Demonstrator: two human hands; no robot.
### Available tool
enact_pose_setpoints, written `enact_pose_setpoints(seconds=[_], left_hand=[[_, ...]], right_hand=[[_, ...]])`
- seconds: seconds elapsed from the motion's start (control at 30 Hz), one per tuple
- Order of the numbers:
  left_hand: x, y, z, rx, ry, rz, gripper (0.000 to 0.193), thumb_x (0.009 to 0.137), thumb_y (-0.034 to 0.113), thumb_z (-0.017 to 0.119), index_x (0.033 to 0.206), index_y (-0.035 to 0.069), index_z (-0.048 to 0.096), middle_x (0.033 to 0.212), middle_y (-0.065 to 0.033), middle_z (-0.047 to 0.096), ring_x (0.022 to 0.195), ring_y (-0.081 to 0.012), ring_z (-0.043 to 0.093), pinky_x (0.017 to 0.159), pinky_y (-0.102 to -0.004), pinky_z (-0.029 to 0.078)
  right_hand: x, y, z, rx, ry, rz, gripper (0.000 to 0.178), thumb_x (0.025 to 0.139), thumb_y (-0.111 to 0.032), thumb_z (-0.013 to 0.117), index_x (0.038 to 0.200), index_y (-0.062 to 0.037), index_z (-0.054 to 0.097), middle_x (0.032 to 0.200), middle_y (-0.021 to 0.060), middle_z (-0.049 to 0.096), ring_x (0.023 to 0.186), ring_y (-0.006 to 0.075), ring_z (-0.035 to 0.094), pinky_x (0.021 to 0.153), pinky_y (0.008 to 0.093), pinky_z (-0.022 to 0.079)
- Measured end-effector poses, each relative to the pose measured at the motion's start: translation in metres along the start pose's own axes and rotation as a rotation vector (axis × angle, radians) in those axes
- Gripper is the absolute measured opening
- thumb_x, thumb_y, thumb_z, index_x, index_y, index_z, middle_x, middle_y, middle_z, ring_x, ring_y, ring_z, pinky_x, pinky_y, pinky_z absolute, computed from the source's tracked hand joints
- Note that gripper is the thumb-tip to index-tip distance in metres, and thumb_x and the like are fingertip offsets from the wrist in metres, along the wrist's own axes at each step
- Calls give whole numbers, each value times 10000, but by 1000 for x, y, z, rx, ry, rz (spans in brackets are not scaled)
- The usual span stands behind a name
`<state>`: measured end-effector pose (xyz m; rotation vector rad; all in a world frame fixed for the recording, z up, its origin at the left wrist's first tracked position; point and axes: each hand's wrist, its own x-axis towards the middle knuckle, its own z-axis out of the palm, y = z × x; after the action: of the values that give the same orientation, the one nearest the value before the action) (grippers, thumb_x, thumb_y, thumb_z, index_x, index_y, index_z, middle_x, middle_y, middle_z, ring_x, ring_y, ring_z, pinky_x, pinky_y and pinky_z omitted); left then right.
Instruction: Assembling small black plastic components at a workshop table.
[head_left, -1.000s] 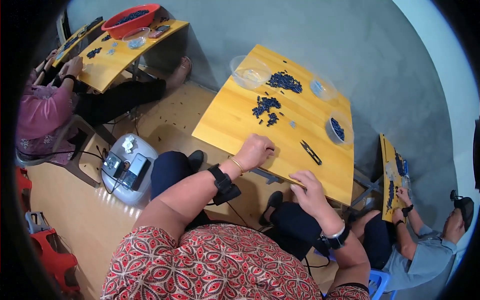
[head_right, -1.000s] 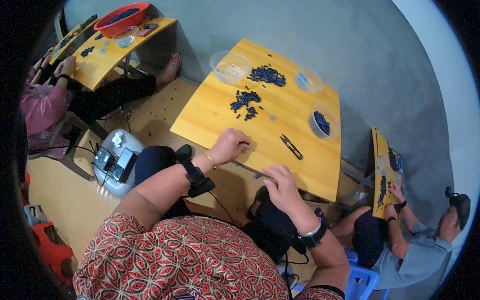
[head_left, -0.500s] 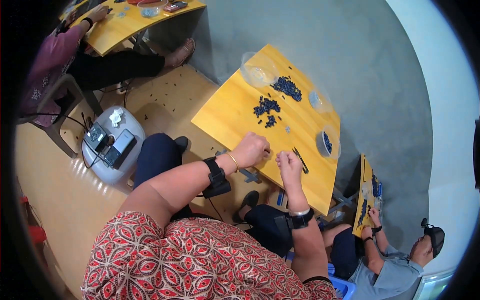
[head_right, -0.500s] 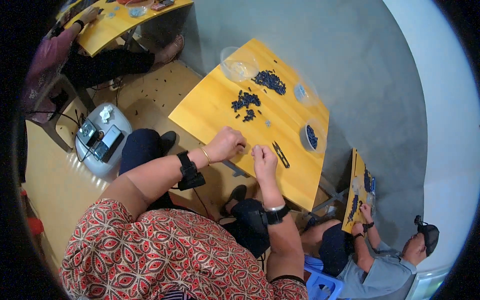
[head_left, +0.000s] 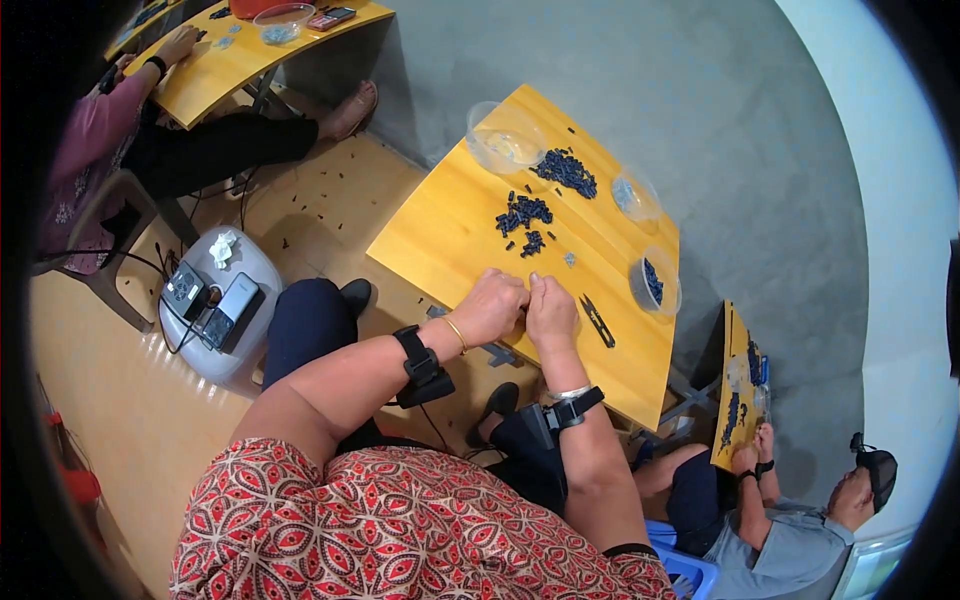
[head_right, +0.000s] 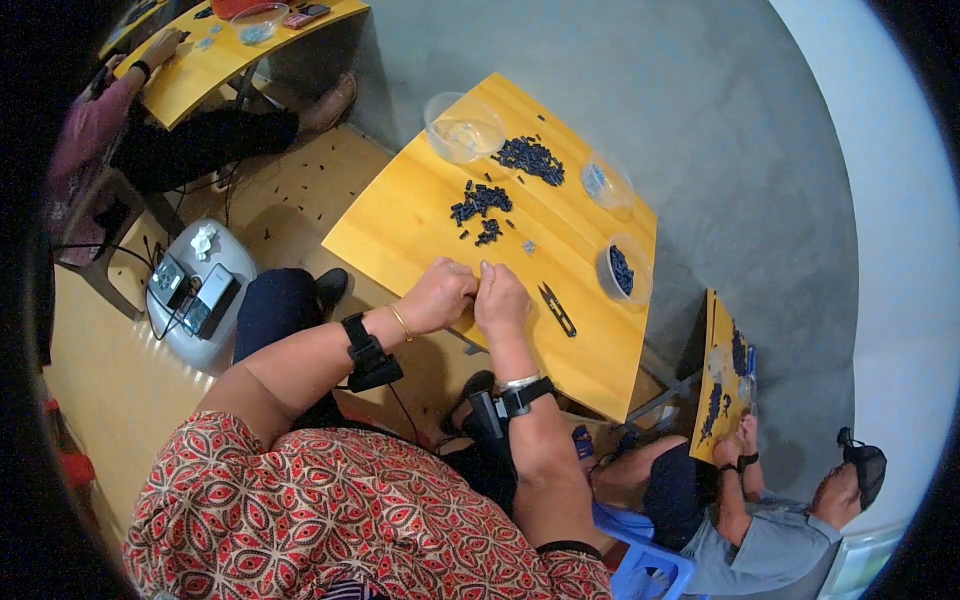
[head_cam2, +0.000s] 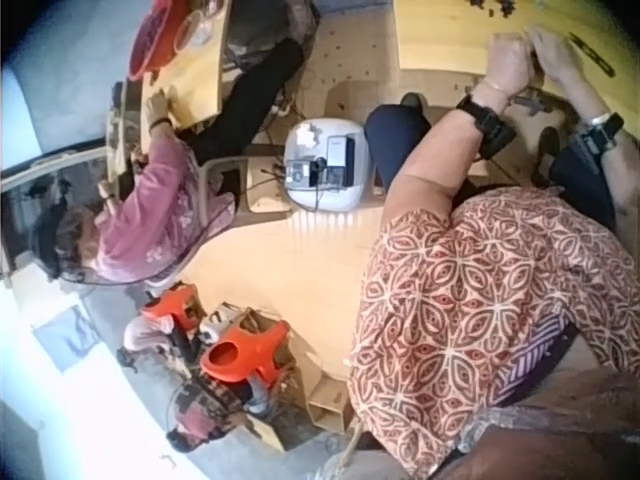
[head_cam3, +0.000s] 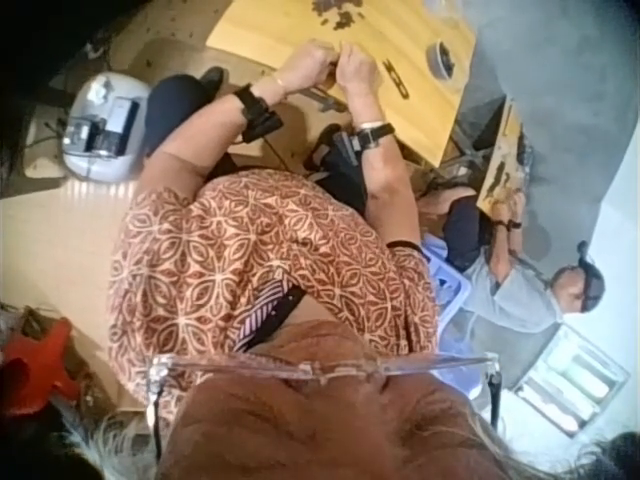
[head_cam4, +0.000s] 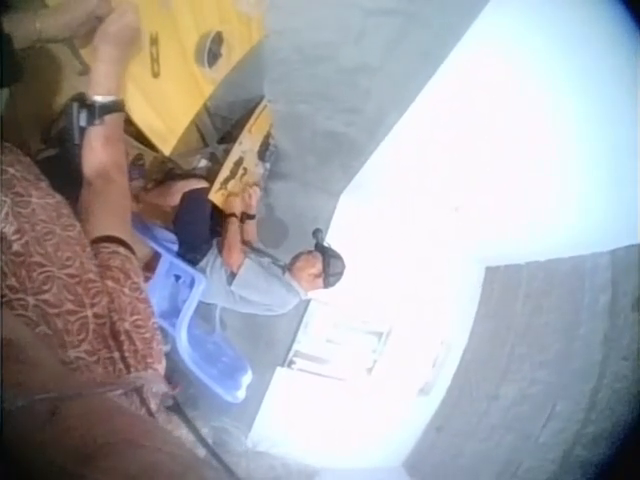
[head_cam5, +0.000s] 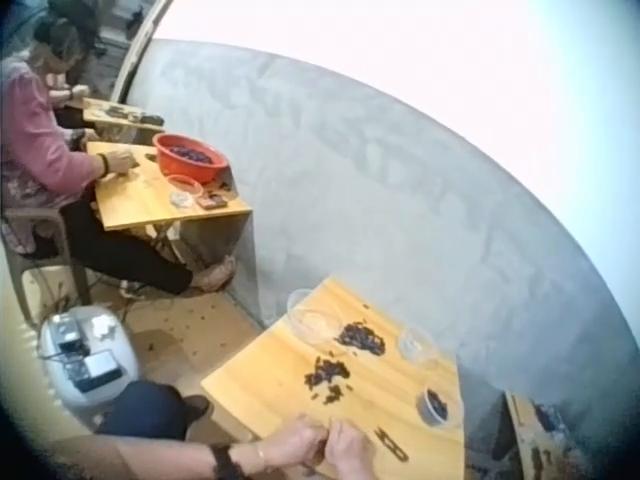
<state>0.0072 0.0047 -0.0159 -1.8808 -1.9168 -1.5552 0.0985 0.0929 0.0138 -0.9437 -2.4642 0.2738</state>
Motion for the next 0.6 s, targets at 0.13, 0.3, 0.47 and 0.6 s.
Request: enact_pose_setpoints(seconds=[0.13, 0.3, 0.47, 0.6], left_hand=[[1, 4, -3, -21, -10, -12, 49, 636, 74, 581, 592, 54, 569, 633, -99, 551, 644, -268, 532, 671, -351, 380], [2, 7, -4, 9, 13, -1, 66, 610, 35, 584, 567, 47, 535, 605, -98, 510, 629, -276, 509, 647, -361, 383], [1, 8, -1, 30, 7, -41, 54, 613, 35, 561, 566, 60, 553, 621, -96, 547, 636, -265, 525, 666, -345, 379], [0, 9, -4, 14, 12, -52, 59, 610, 20, 555, 566, 56, 538, 611, -94, 528, 640, -265, 517, 679, -348, 374]], right_hand=[[9, 7, -2, 168, -29, 63, 369, 860, -314, 442, 673, -8, 532, 674, 230, 549, 654, 405, 532, 581, 462, 405], [10, -4, 1, 133, 5, 105, 368, 858, -305, 440, 671, -2, 531, 683, 234, 553, 652, 408, 532, 585, 467, 405], [8, -2, 5, -19, 42, 12, 360, 866, -281, 422, 659, -5, 524, 663, 224, 556, 642, 407, 532, 595, 476, 407], [6, -5, 6, -18, 24, 12, 351, 867, -274, 422, 656, -10, 517, 655, 219, 554, 638, 397, 536, 591, 476, 406]])
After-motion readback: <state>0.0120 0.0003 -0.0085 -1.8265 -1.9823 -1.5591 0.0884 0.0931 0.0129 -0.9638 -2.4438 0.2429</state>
